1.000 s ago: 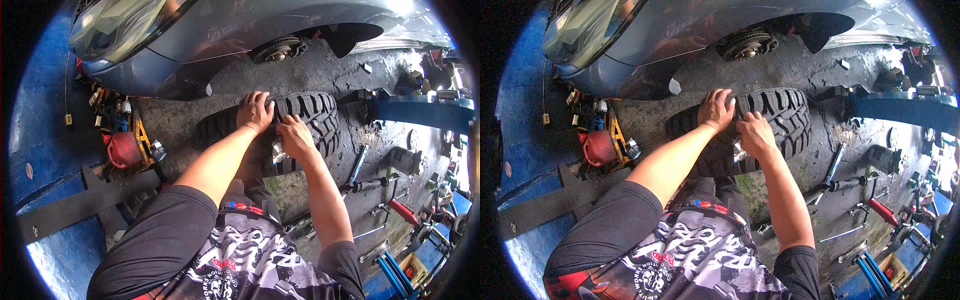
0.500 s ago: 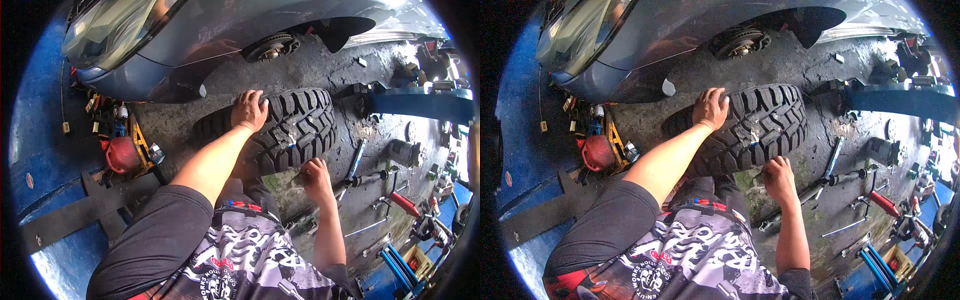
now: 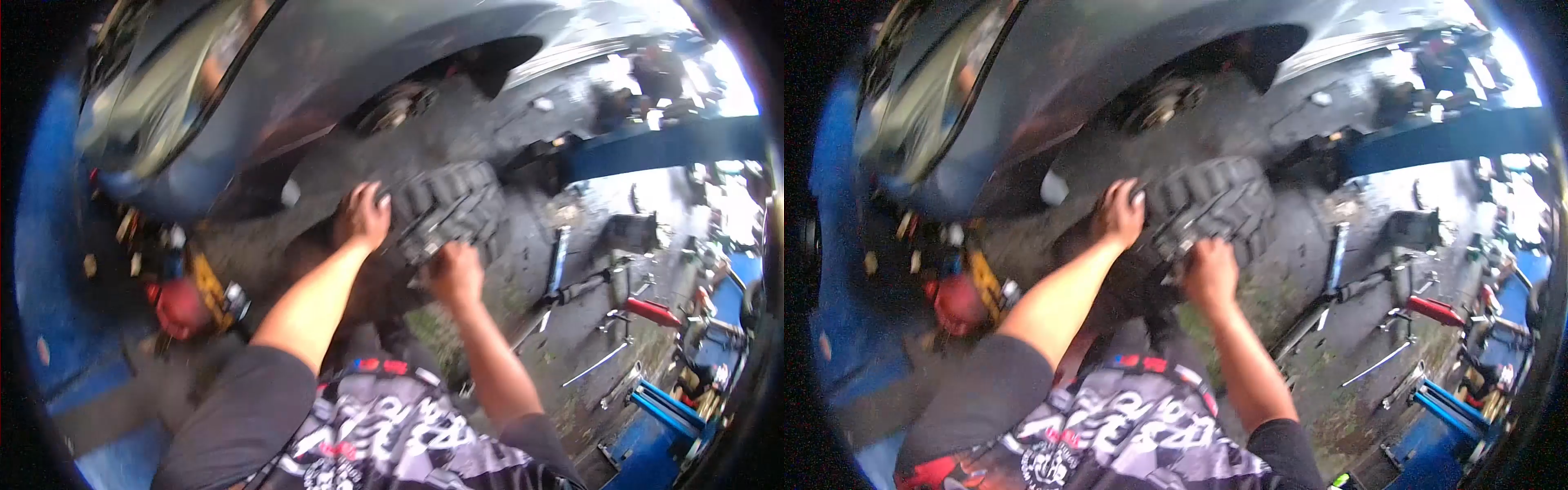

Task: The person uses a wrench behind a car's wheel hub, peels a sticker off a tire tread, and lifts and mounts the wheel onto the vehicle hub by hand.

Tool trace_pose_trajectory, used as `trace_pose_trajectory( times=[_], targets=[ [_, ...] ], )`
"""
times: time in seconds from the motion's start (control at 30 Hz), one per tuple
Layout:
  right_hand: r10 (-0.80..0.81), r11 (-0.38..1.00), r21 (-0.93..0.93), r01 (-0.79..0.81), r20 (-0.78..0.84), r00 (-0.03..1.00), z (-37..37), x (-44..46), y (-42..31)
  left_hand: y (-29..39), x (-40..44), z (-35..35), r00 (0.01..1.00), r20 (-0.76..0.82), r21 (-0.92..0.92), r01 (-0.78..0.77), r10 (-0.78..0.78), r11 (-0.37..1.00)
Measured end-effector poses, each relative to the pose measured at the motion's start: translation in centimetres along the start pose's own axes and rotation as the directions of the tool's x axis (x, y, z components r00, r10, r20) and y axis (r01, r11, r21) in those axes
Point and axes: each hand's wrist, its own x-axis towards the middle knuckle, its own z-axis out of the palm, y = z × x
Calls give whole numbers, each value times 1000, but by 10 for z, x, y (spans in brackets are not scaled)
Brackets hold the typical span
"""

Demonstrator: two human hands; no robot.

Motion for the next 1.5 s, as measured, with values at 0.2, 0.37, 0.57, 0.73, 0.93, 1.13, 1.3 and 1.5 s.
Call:
trace_pose_trajectory(
  times=[0.2, 0.37, 0.57, 0.73, 0.93, 1.13, 1.3, 1.5],
  targets=[
    [15, 999, -43, -13, 62, 998, -23, 2, -22, 4, 2, -3, 997, 4, 45, -74, 74, 996],
    [193, 977, 92, -194, 19, 981, -17, -2, -24, 5, 1, -6, 995, 10, 72, -96, 95, 993],
    [298, 928, 224, -299, 39, 954, -6, 8, -13, 1, 1, -2, 993, 1, 57, -115, 116, 992],
    [360, 887, 249, -388, 153, 920, -14, 18, -26, 3, 0, -4, 992, -4, 66, -123, 124, 990],
    [92, 942, 328, -75, -36, 995, -49, 12, -58, -2, -2, 1, 987, -28, 49, -155, 156, 987],
    [117, 990, 98, -104, -137, 984, -58, -45, -8, -8, 0, 9, 987, -36, 28, -156, 157, 987],
    [336, 942, 88, -325, -207, 919, -49, -158, 45, -7, 0, 6, 992, -3, 9, -130, 130, 992],
    [667, 745, 170, -645, -149, 730, -39, -284, 82, -26, 7, 17, 977, -35, -14, -213, 212, 977]
  ],
)
